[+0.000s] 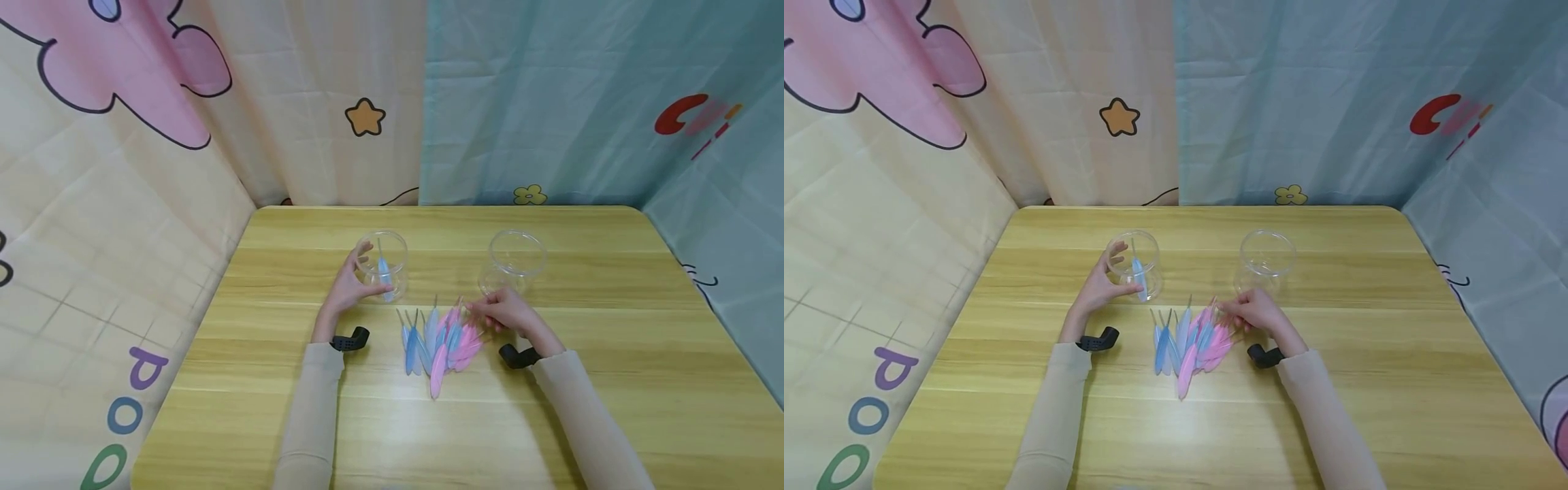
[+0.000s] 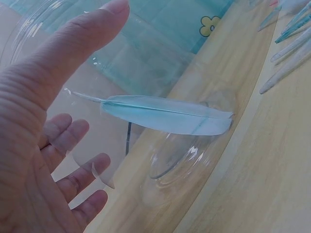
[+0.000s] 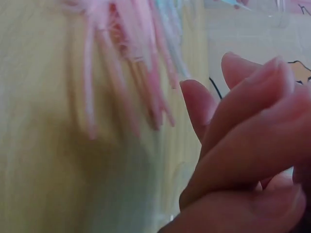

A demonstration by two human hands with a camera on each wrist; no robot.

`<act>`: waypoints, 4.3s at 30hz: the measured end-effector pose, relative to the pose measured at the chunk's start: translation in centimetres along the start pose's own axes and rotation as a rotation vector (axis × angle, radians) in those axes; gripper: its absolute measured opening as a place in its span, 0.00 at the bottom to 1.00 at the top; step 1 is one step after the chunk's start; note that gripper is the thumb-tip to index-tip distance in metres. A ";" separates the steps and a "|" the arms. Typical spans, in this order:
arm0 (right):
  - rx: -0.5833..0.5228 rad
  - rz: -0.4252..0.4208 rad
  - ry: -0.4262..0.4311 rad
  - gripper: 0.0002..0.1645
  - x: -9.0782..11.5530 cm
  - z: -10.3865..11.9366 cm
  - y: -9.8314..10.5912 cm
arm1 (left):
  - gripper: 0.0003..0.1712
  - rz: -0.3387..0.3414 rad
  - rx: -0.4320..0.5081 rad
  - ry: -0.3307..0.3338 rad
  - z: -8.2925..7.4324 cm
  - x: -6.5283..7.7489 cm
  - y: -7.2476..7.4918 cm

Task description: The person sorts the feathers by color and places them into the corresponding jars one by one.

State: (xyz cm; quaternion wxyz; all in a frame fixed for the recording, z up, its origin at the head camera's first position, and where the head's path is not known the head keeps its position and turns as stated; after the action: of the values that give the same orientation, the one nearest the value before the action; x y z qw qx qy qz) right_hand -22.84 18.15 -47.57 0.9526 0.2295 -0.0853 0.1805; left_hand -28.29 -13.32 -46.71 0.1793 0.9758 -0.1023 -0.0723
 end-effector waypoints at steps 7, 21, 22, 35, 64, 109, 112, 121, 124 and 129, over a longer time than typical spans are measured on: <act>0.005 0.000 -0.053 0.22 -0.4 -0.9 -0.6 | 0.62 -0.002 -0.004 0.004 0.1 0.1 -0.1; 0.030 0.001 -0.124 0.27 -1.3 -0.9 -1.6 | 0.62 0.004 0.005 -0.010 -0.1 0.0 0.0; 0.031 0.006 -0.120 0.26 -1.4 -0.9 -1.7 | 0.62 0.002 0.005 -0.011 0.0 0.0 0.0; -0.098 0.036 -0.112 0.23 -1.3 -0.8 -1.6 | 0.62 0.001 -0.003 0.003 -0.1 -0.1 0.0; -0.131 -0.528 0.298 0.27 -0.5 8.8 0.7 | 0.61 -0.007 0.002 0.008 0.0 0.1 0.0; -0.314 -0.404 0.281 0.21 -2.6 10.4 -1.4 | 0.60 -0.006 -0.005 -0.002 0.2 0.1 0.0; -0.249 -0.366 0.204 0.26 -2.6 8.1 -0.7 | 0.60 -0.002 0.004 -0.001 0.2 0.0 -0.1; -0.068 -0.226 0.077 0.31 -1.2 4.2 0.2 | 0.61 0.000 0.005 -0.002 0.0 0.0 -0.1; -0.029 -0.217 0.052 0.29 -0.7 3.7 0.1 | 0.61 -0.002 0.001 -0.007 0.0 0.0 -0.1; 0.041 -0.184 0.010 0.25 -0.2 2.7 -0.4 | 0.61 -0.003 -0.004 -0.011 0.0 -0.1 -0.1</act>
State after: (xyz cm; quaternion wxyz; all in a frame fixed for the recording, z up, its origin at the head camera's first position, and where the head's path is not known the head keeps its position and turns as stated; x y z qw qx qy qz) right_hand -23.11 16.49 -45.40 0.9606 0.2551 -0.0553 0.0949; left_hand -28.34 -13.19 -46.78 0.1803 0.9752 -0.1015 -0.0780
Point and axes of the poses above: each hand's wrist, its own x-axis away from the middle knuckle, its own y-axis out of the back of the hand, z = x × y, the point moved 5 cm from there along -x, towards the middle knuckle, and after that the axes turned 3 degrees about y, right-handed, at the moved point
